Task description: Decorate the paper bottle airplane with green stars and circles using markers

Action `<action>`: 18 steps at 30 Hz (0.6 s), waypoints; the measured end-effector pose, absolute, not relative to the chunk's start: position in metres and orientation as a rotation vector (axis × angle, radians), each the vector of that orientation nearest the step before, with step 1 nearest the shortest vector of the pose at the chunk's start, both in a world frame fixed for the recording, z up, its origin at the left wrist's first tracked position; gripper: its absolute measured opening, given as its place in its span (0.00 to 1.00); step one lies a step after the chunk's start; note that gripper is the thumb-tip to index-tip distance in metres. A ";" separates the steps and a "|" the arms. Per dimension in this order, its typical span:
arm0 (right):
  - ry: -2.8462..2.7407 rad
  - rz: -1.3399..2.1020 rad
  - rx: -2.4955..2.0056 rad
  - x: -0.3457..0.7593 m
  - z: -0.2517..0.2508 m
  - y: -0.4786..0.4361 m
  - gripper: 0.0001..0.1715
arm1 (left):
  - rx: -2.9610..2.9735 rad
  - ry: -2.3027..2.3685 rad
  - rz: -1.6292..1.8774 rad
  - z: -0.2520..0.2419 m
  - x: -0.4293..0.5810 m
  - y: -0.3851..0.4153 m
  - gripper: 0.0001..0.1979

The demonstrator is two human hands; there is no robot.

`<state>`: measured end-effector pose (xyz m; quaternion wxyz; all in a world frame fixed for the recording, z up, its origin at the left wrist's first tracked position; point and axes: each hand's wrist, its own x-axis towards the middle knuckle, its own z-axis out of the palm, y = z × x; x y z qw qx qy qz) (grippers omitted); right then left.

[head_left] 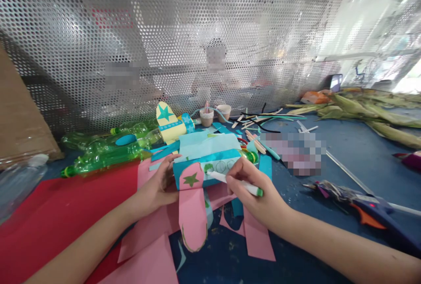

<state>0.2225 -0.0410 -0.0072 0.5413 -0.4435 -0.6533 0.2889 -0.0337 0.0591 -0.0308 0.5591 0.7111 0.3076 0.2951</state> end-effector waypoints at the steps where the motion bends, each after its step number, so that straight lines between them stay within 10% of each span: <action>1: -1.544 0.678 -1.066 0.223 -0.008 -0.041 0.11 | 1.680 0.721 0.701 -0.032 -0.034 0.059 0.43; 18: -1.553 0.615 -1.060 0.225 -0.008 -0.041 0.10 | 1.686 0.700 0.714 -0.037 -0.035 0.062 0.43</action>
